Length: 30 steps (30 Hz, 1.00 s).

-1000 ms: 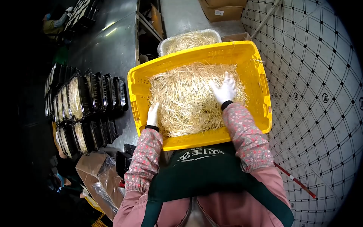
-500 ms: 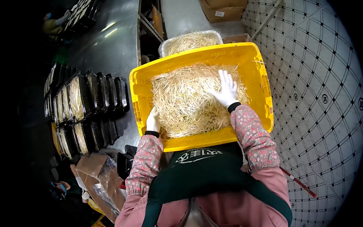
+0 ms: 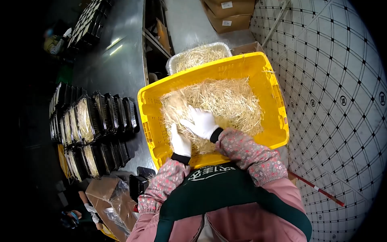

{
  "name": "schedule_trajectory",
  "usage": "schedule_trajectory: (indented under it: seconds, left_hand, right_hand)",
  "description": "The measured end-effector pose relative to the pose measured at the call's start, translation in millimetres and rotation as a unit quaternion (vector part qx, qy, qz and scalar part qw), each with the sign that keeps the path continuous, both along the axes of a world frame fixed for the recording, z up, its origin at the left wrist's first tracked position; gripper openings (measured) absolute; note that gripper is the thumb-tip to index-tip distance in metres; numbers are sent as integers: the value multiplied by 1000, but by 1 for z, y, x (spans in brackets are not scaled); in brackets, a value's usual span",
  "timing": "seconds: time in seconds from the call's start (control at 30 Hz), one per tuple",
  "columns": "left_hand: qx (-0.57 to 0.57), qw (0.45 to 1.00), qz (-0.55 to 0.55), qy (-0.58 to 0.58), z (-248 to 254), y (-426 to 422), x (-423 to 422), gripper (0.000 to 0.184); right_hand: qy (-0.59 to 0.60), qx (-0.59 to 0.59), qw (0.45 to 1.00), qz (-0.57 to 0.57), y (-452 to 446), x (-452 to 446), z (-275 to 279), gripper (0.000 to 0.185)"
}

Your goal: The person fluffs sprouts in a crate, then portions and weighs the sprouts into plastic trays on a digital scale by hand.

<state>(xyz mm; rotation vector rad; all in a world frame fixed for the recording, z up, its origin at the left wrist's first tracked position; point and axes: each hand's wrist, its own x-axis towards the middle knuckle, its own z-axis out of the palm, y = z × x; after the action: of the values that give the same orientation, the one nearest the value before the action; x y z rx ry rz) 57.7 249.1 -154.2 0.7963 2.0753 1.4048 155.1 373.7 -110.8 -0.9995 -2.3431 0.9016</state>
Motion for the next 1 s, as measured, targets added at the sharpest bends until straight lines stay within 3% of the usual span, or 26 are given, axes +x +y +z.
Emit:
schedule_trajectory:
  seconds: [0.03,0.07,0.1,0.13,0.17,0.2,0.23,0.27,0.33,0.4,0.47,0.53,0.6,0.63,0.67,0.73,0.77,0.87,0.9,1.0]
  left_hand:
    - [-64,985,-40,155,21,-16,8,55]
    - [-126,970,-65,197,54,-17,18,57]
    - [-96,983,-87,130,65,-19,24,61]
    - [-21,956,-70,-283,59,-24,24,69]
    - [13,786,94,-611,53,-29,23,77]
    - [-94,797,46,-594,39,-46,17,86]
    - [-152,793,-10,-590,58,-45,9,89]
    - [-168,774,-67,-607,54,-55,-9,90]
    - [-250,867,-166,-398,67,-50,-36,90]
    - [-204,949,-237,-43,46,-36,-65,87]
    - [-144,963,-215,77,26,3,-85,88]
    - [-123,925,-225,280,12,47,-97,88]
    - [-162,898,-240,330,-22,69,-104,90]
    - [-236,897,-256,272,-24,70,-99,94]
    - [-310,868,-304,240,-25,65,-95,101]
    - [-320,843,-391,186,8,44,-78,114]
    - [-302,830,-408,231,13,23,-72,121]
    - [-268,775,-448,357,19,-31,-51,137]
    - [-316,754,-450,359,19,-37,-44,142]
    - [-330,788,-393,341,4,-28,-37,140]
  right_hand:
    - [16,27,998,45,10,0,11,75]
    - [35,58,994,90,23,-2,23,75]
    - [-52,15,986,157,35,-1,43,76]
    - [-106,-31,970,216,46,-7,32,86]
    - [-137,-13,960,244,55,-5,9,91]
    - [-168,5,948,271,66,0,-9,96]
    - [-265,-11,915,305,82,4,2,103]
    - [-256,34,928,270,91,12,-11,102]
    - [-194,-84,960,183,119,27,-10,104]
    - [-207,-94,965,128,140,35,-12,105]
    - [-261,-115,953,101,151,26,-19,109]
    - [-270,-120,952,80,142,9,-31,112]
    - [-263,-104,954,104,123,-5,-55,112]
    - [-271,-133,944,135,111,-7,-50,113]
    - [-292,-66,939,167,91,-3,-51,117]
    - [-264,49,941,205,52,20,-41,126]
    - [-214,51,951,217,35,40,-31,131]
    - [-238,78,937,244,-13,75,-19,142]
    - [-243,77,937,239,-18,78,-22,142]
    - [-253,119,928,245,-22,66,-35,138]
